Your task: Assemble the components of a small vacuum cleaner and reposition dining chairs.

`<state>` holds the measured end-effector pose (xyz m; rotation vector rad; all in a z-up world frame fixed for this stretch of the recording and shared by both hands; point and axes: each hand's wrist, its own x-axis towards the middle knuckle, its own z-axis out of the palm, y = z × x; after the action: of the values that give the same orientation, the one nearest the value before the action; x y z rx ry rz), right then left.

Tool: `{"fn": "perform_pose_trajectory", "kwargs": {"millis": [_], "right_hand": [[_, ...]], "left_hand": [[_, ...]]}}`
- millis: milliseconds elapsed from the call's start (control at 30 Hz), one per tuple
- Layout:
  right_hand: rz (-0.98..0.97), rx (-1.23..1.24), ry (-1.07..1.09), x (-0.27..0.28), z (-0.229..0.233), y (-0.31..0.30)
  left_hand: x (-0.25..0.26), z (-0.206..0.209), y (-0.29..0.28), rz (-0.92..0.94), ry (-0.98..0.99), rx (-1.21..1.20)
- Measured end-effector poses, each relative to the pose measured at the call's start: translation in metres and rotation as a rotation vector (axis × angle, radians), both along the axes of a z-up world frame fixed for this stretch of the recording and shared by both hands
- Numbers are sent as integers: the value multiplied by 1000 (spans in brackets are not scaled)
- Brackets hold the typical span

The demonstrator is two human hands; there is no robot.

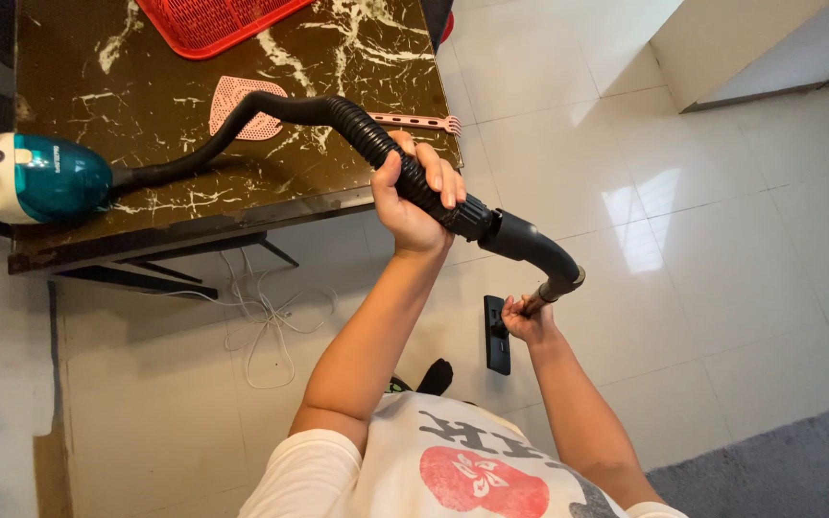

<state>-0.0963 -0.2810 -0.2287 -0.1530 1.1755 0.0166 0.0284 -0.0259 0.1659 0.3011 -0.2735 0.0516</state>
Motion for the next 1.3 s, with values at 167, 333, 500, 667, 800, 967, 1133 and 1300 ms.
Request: {"fn": "perform_pose_trajectory", "kwargs": {"millis": [167, 333, 500, 667, 800, 967, 1133, 1300], "right_hand": [[18, -41, 16, 1, 24, 16], [53, -20, -14, 3, 8, 16], [6, -28, 33, 5, 4, 20], [-16, -7, 64, 8, 7, 23], [-14, 34, 40, 8, 2, 27], [-24, 22, 78, 13, 1, 33], [-28, 9, 96, 15, 13, 47], [201, 86, 28, 14, -10, 45]], "left_hand": [[6, -3, 7, -8, -22, -7], [7, -3, 14, -6, -35, -13], [10, -5, 19, 21, -43, -25], [14, -5, 28, 17, -44, -54], [15, -4, 31, -9, -32, -73], [13, -5, 31, -70, -28, -103], [13, 3, 38, -119, -38, -91], [28, 7, 49, -169, -135, -68]]}}
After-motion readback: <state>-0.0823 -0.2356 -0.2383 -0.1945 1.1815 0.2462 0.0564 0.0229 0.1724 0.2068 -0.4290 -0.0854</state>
